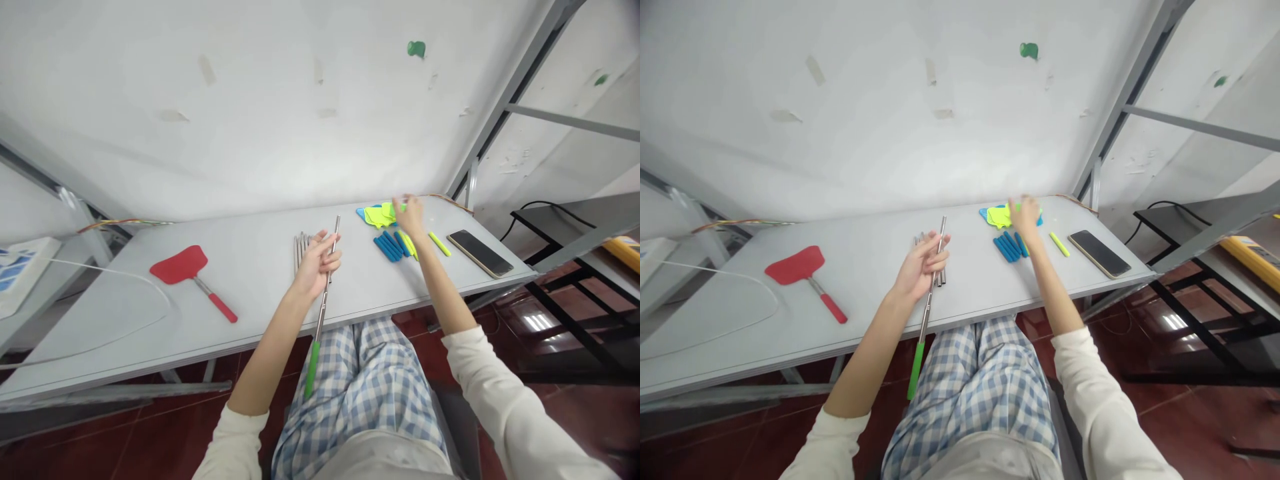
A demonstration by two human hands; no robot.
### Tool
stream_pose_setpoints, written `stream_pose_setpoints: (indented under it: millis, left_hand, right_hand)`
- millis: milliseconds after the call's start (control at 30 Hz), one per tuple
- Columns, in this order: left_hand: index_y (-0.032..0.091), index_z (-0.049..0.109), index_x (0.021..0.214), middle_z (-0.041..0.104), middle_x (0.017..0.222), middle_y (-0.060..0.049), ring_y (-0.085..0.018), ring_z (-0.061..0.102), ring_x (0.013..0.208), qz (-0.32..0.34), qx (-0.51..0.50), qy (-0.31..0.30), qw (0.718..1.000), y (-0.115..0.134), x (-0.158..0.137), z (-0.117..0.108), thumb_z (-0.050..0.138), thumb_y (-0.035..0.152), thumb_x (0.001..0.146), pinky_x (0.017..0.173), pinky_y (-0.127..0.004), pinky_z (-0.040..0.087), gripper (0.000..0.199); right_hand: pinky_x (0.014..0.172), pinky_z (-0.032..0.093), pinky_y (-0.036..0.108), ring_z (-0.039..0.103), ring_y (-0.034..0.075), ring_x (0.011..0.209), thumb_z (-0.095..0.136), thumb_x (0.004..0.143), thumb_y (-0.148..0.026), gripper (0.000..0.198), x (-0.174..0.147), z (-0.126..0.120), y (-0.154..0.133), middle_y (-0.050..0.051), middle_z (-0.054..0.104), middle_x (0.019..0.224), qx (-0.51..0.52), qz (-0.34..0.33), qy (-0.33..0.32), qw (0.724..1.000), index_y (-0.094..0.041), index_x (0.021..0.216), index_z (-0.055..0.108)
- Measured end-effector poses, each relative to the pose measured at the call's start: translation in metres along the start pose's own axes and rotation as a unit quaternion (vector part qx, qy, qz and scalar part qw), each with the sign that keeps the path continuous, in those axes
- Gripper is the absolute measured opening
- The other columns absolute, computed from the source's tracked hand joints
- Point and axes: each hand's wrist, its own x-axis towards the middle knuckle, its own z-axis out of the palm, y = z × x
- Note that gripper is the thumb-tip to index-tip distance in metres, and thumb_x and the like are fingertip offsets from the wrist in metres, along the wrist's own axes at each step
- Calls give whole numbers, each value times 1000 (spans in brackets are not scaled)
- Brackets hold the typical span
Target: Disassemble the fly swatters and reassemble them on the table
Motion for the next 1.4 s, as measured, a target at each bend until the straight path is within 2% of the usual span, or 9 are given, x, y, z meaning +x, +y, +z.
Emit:
stream_pose_setpoints:
  millis: [133,267,500,667,900,1100,1167,1300,1400]
  left_hand:
    - [19,47,89,55,76,5,3,29,41,-9,-16,7,1000,-14,17,26,74,7,70,37,-10,16,35]
    - [15,52,86,54,75,3,0,42,49,-57,37,-58,996,-26,14,28,74,15,73,43,-13,30,25]
    - [18,53,104,55,71,3,-9,53,62,-121,341,-195,911,-48,-40,-34,63,40,85,64,-23,43,30]
    - [19,52,92,37,62,7,-8,33,52,17,483,-100,870,-60,-50,-53,45,53,92,52,-22,28,34]
    - [20,55,90,44,64,4,-11,42,57,108,561,-30,820,-55,-33,-32,39,47,95,57,-23,31,32]
    - [23,50,99,45,63,3,-14,45,55,152,725,46,671,-60,-21,-33,38,36,97,56,-26,25,18]
    - [23,46,95,39,58,5,-13,41,50,131,702,6,700,-62,-21,-35,38,38,97,54,-25,23,17]
    - [23,35,82,26,52,10,-6,21,38,-57,428,-154,889,-55,-22,-36,37,53,95,41,-18,16,32]
    - [24,28,76,13,51,13,-4,-1,37,-222,177,-217,934,-47,-21,-33,42,55,93,33,-16,3,38]
  right_hand:
    - [83,47,33,59,18,90,36,87,-71,55,-73,9,-50,6,64,89,349,-76,-229,906,-21,80,59]
    - [70,46,28,53,14,71,42,82,-76,57,-101,17,-74,0,53,69,458,-32,-177,871,-23,61,37]
    - [39,22,21,19,9,42,35,91,-63,50,-35,-33,-57,-8,16,52,595,102,-22,797,-24,63,24]
    - [38,15,21,13,8,40,34,93,-40,38,-24,-45,-46,-8,16,49,654,156,-66,737,-22,60,24]
    - [47,38,22,41,10,47,29,87,-34,23,-97,9,-57,-5,39,54,695,193,-148,676,-22,69,39]
    - [44,37,21,34,9,43,39,89,-62,45,-115,14,-61,-8,28,50,688,222,-181,667,-23,67,31]
    - [35,22,18,16,6,38,40,88,-66,53,-115,15,-63,-10,15,48,689,212,-144,678,-23,63,23]
    - [32,6,18,0,5,40,41,87,-69,60,-109,20,-66,-12,6,46,677,218,-213,670,-23,61,14]
    - [31,8,17,0,4,39,42,89,-66,59,-103,26,-69,-12,5,45,689,221,-293,625,-23,60,13]
